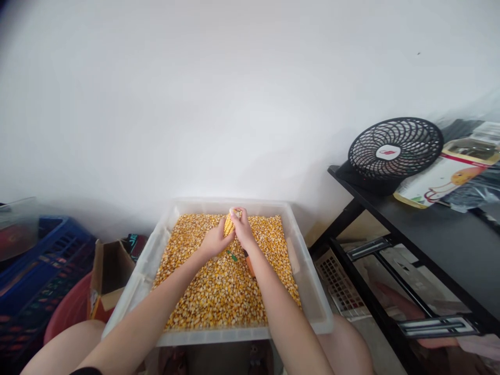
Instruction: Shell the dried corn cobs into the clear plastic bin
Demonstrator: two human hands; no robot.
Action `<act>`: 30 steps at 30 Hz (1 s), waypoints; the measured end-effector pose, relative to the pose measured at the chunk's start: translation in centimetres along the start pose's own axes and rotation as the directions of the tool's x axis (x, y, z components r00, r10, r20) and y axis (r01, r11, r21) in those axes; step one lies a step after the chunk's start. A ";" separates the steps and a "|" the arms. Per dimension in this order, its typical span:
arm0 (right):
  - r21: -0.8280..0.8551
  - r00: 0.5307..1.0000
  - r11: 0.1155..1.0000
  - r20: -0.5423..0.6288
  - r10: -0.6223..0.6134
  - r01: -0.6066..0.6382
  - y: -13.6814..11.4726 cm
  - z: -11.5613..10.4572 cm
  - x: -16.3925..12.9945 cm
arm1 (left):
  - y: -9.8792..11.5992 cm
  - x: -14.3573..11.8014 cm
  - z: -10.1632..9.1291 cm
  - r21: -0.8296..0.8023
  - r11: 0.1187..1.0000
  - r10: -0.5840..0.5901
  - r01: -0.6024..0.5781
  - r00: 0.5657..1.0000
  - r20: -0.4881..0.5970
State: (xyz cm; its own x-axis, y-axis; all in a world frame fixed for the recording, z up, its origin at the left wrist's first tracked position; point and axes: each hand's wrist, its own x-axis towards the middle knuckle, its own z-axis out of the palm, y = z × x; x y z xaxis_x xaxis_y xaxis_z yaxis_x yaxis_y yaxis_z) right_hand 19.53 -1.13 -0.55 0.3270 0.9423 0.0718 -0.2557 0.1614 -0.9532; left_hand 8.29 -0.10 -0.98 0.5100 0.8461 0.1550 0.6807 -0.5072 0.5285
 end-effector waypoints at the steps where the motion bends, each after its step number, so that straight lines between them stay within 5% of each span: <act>1: -0.021 1.000 1.000 0.002 -0.015 0.016 0.1 -0.1 0.0 | -0.1 0.0 0.0 -0.003 1.000 0.001 -0.001 1.000 -0.001; 7: -0.204 0.988 0.967 0.024 -0.151 0.152 0.5 -0.2 0.0 | -0.6 0.0 0.2 -0.103 0.995 0.015 -0.011 0.999 0.033; 13: -0.281 0.987 0.946 0.045 -0.156 0.163 0.8 -0.5 0.1 | -1.3 0.3 0.7 -0.145 0.989 0.032 -0.026 0.999 0.039; 23: 0.016 0.990 0.998 -0.121 0.067 -0.066 0.9 0.0 0.9 | -0.7 0.4 0.8 0.167 0.986 0.019 -0.027 0.999 0.050; 30: -0.048 0.997 0.998 -0.061 -0.040 0.037 0.9 -0.1 0.6 | -1.1 0.4 0.7 0.131 0.991 0.012 -0.019 0.999 0.053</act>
State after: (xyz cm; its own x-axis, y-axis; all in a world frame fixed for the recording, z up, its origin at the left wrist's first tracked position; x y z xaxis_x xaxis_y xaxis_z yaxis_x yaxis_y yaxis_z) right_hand 19.64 -0.46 -1.36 0.3914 0.9157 0.0915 -0.1994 0.1814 -0.9630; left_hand 8.11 0.65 -2.02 0.5453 0.8300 0.1170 0.7340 -0.5402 0.4116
